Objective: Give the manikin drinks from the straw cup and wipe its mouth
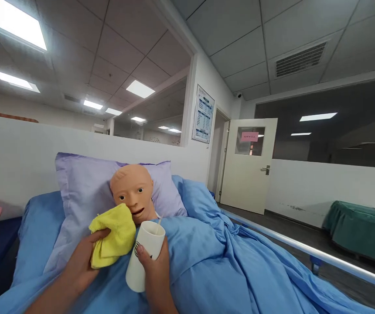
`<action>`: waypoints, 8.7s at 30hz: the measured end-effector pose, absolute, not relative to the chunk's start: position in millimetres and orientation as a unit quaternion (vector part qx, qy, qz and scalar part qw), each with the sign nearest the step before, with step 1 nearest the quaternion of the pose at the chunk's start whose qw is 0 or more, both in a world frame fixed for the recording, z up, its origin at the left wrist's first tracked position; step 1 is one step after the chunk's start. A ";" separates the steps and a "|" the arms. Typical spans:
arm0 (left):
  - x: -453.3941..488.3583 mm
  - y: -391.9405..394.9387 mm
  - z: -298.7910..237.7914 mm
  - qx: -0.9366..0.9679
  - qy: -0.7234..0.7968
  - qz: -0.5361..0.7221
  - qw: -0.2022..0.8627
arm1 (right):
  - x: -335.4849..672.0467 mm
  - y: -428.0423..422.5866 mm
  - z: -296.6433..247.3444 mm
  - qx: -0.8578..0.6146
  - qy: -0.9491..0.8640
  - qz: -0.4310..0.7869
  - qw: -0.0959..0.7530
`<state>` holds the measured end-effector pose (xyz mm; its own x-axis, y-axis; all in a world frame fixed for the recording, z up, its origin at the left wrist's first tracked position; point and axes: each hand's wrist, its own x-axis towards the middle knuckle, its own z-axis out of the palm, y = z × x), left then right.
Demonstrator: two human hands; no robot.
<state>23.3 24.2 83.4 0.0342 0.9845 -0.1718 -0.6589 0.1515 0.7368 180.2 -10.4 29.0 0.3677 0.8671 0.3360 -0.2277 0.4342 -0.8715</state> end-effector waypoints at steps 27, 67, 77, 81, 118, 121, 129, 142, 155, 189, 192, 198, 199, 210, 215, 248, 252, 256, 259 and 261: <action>11.2 23.9 19.9 0.187 0.156 0.573 0.783 | 185.3 -16.7 29.3 -0.414 -0.471 0.453 0.633; 15.5 27.2 17.9 0.220 0.185 0.580 0.762 | 189.0 -8.0 44.5 -0.334 -0.533 0.503 0.592; 18.3 19.1 29.2 0.228 0.228 0.585 0.745 | 187.0 -9.2 48.0 -0.317 -0.519 0.507 0.611; 16.2 23.5 21.8 0.231 0.232 0.593 0.736 | 185.6 -8.3 48.4 -0.316 -0.515 0.504 0.617; 10.4 32.9 4.1 0.221 0.195 0.585 0.756 | 189.0 -8.4 46.2 -0.304 -0.536 0.509 0.601; 9.0 34.7 1.4 0.224 0.188 0.581 0.759 | 190.0 -7.0 45.1 -0.301 -0.539 0.511 0.599; 10.3 34.8 1.8 0.220 0.158 0.576 0.772 | 190.0 -6.6 43.7 -0.306 -0.539 0.508 0.599; 14.6 23.5 18.4 0.217 0.213 0.588 0.750 | 188.3 -8.8 46.1 -0.318 -0.533 0.498 0.606; 12.8 26.2 14.8 0.247 0.245 0.590 0.728 | 187.2 -11.5 49.5 -0.324 -0.530 0.495 0.607; 68.0 55.8 76.5 0.783 0.183 0.548 0.231 | 183.9 -13.9 43.4 -0.250 -0.404 0.416 0.776; 65.6 53.8 61.4 0.788 0.209 0.545 0.195 | 183.6 -15.6 43.6 -0.253 -0.397 0.430 0.770; 52.5 50.4 51.7 0.786 0.219 0.545 0.193 | 185.7 -14.1 40.0 -0.263 -0.408 0.444 0.753; 48.9 49.5 58.2 0.780 0.213 0.555 0.197 | 186.2 -12.3 38.1 -0.262 -0.412 0.444 0.751; 60.5 67.0 141.3 0.698 0.203 0.628 -0.279 | 188.1 1.1 26.7 -0.254 -0.413 0.450 0.750; 61.4 74.4 86.5 0.799 0.145 0.421 -0.405 | 181.6 0.5 34.7 -0.188 -0.430 0.415 0.779; 43.0 71.8 73.3 0.812 0.154 0.457 -0.328 | 180.3 -3.0 37.9 -0.224 -0.450 0.415 0.758; 34.9 68.1 56.0 0.813 0.164 0.466 -0.309 | 181.0 -1.8 32.9 -0.208 -0.454 0.420 0.758; 26.2 63.4 42.9 0.807 0.179 0.481 -0.292 | 181.5 -1.1 31.4 -0.196 -0.461 0.430 0.751; 19.4 58.7 50.4 0.789 0.193 0.515 -0.274 | 182.6 -2.8 32.1 -0.217 -0.457 0.436 0.745; 19.0 54.9 69.6 0.762 0.197 0.553 -0.275 | 183.5 -4.7 32.5 -0.227 -0.457 0.440 0.739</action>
<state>19.0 54.9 69.6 0.3111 -0.0035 0.9504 0.6046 -0.7708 -0.2007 183.5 -4.7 32.5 0.1946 0.8583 0.4748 -0.4427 0.5088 -0.7384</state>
